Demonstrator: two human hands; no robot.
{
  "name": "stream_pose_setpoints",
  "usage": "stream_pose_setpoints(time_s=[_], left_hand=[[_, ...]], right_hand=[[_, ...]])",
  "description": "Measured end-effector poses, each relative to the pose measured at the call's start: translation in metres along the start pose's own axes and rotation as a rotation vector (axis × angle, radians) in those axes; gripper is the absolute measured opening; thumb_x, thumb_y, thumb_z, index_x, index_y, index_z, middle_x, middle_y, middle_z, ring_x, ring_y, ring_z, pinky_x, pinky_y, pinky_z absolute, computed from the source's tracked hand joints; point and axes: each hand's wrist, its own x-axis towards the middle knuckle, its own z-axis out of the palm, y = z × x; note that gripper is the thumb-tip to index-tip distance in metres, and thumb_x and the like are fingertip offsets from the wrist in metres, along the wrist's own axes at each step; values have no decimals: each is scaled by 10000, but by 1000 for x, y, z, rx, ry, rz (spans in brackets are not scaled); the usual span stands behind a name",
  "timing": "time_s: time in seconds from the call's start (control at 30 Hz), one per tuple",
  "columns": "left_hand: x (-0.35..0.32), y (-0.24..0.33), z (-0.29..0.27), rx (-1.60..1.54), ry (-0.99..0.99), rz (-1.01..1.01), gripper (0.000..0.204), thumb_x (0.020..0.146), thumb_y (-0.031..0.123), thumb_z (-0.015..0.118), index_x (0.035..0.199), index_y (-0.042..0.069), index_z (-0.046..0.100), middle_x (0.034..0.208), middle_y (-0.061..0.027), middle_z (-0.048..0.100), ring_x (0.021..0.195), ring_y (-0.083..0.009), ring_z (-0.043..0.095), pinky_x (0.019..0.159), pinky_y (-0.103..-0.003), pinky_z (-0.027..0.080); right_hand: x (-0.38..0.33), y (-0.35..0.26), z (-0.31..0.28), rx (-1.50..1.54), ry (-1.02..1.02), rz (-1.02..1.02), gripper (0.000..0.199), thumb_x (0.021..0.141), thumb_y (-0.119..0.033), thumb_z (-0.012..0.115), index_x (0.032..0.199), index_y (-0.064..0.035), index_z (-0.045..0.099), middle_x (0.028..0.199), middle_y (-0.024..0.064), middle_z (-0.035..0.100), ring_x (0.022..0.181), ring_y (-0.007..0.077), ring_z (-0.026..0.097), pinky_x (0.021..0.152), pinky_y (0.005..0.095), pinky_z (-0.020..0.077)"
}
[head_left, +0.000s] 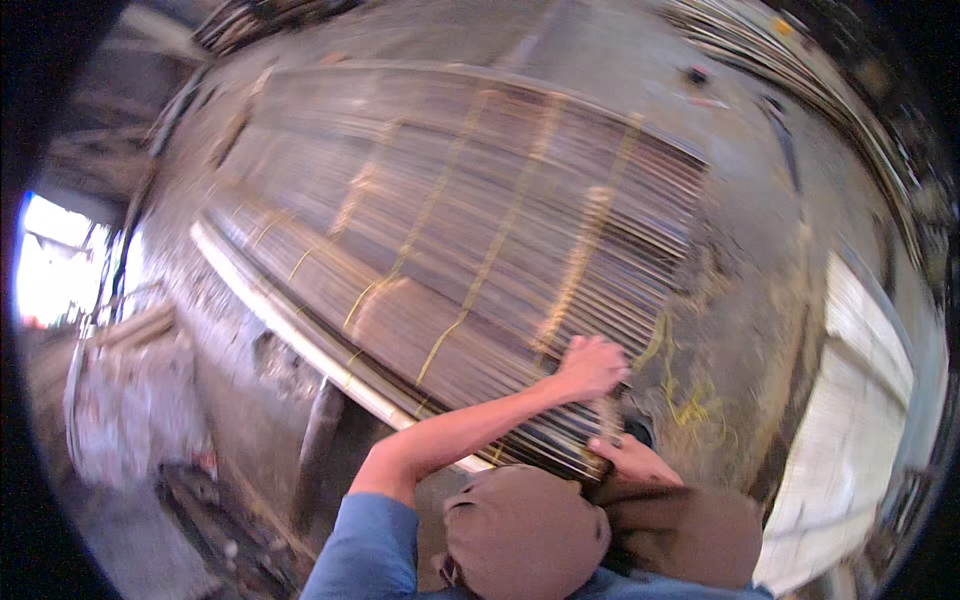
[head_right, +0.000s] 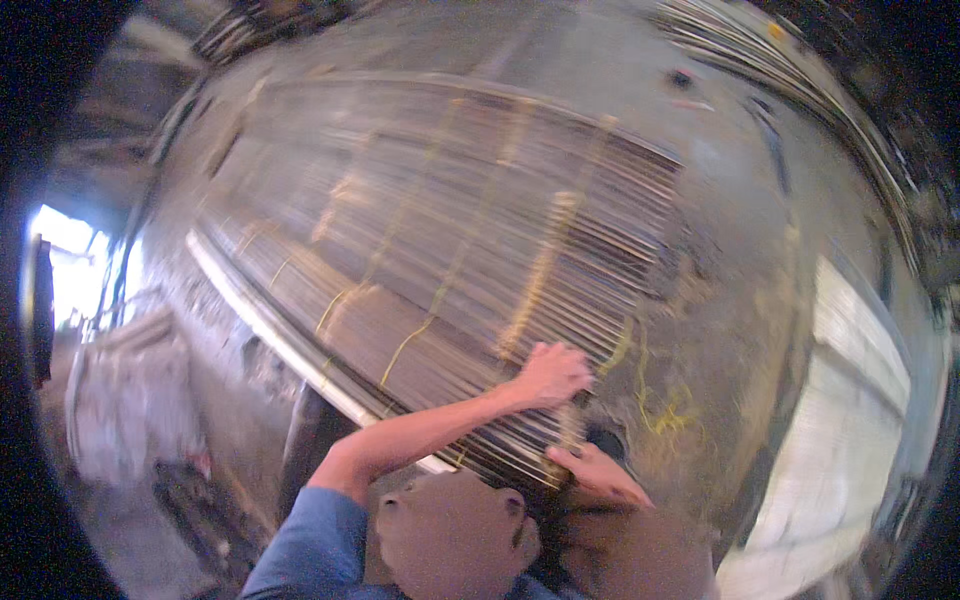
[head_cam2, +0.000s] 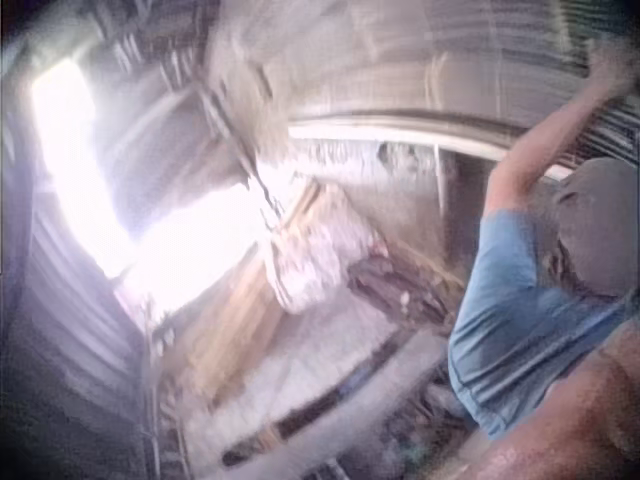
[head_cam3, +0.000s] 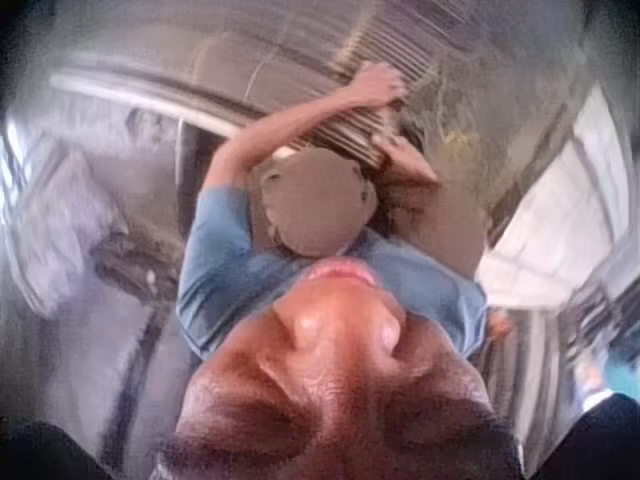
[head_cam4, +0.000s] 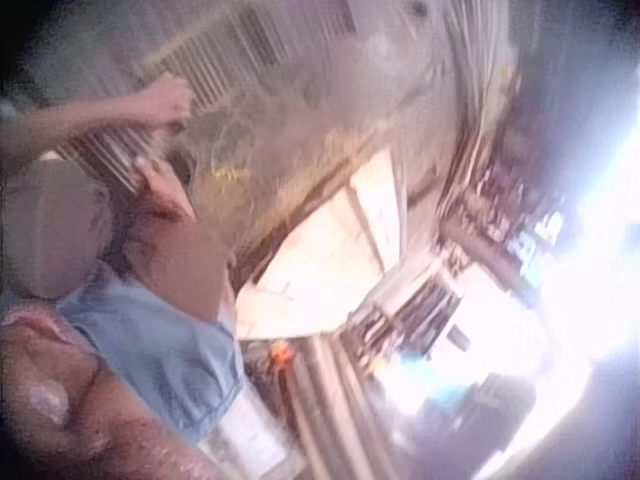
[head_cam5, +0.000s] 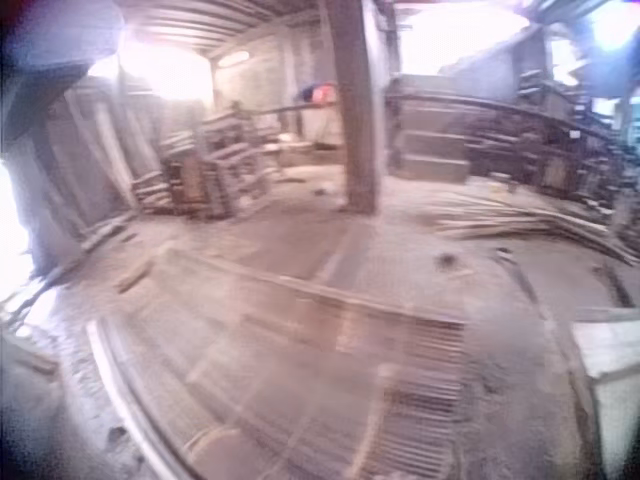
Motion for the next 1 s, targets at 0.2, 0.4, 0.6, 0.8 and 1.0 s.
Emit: stream_pose_setpoints(time_s=[0.2,0.4,0.6,0.8,1.0], left_hand=[[-22,-3,20,-187,296,30,226,904,265,633,736,121,675,822,-10,600,844,-232,542,799,-417,357],[-38,-11,19,-190,306,2,202,900,261,671,772,105,686,799,1,588,808,-223,525,784,-398,335],[-31,-2,11,-166,185,-22,183,911,249,662,806,109,716,853,-5,620,830,-233,525,809,-394,336],[-30,5,3,-155,167,-32,145,897,221,682,821,101,711,865,11,636,833,-222,529,813,-392,341],[-28,7,0,-161,154,-63,132,893,208,686,811,107,707,857,11,635,831,-216,529,808,-389,340]], right_hand=[[-2,19,-55,-334,-320,-26,350,1045,-334,561,1061,-14,701,939,43,718,825,107,666,754,280,552],[74,-76,-127,-221,551,-667,410,1054,-401,513,928,-32,642,767,5,631,650,118,556,624,303,490],[160,-148,-198,320,566,-534,549,1037,-584,426,1091,-80,636,882,28,640,756,124,611,667,306,506],[172,-201,-206,598,382,-501,508,1045,-532,446,1187,-83,636,1051,66,694,851,188,662,787,376,562],[176,-203,-206,717,208,-639,440,1070,-424,460,1200,-52,655,1126,110,715,937,214,695,827,399,574]])
